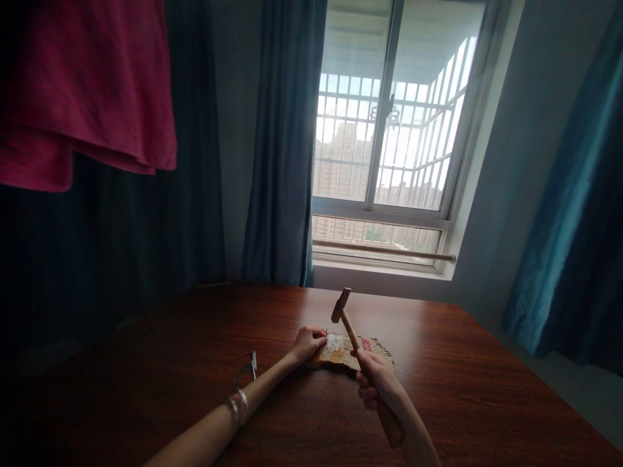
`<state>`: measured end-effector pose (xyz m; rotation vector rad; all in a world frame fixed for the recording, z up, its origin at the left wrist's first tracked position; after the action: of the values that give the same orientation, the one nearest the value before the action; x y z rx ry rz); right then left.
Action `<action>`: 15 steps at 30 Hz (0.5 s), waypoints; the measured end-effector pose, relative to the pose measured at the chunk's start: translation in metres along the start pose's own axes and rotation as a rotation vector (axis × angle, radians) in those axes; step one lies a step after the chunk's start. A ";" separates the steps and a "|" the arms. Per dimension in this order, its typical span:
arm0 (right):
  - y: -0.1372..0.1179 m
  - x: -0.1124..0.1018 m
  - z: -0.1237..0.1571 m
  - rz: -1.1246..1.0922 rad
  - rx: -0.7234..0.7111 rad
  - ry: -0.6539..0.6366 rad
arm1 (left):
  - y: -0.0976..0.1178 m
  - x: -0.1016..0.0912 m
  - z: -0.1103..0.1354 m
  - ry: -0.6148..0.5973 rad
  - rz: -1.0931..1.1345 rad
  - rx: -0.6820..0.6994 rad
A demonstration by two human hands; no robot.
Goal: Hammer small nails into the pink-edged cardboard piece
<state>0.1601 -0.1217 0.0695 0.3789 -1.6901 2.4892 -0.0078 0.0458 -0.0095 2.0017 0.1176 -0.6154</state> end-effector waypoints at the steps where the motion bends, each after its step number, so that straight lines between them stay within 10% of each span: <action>1: 0.000 0.000 0.000 0.008 -0.004 -0.002 | 0.000 0.000 0.000 -0.001 -0.001 0.000; 15: 0.002 0.009 0.008 0.111 -0.022 0.037 | -0.003 0.000 -0.001 -0.011 -0.037 0.019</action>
<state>0.1518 -0.1304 0.0732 0.2426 -1.7685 2.5349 -0.0085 0.0483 -0.0116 2.0183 0.1435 -0.6530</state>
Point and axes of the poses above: each hand's wrist, its own z-axis away from the middle knuckle, its own x-axis out of the palm, y = z × x, the point moved 1 cm from there along -z, towards the middle knuckle, and after that the axes turned 2 degrees about -y, right-handed, at the moved point
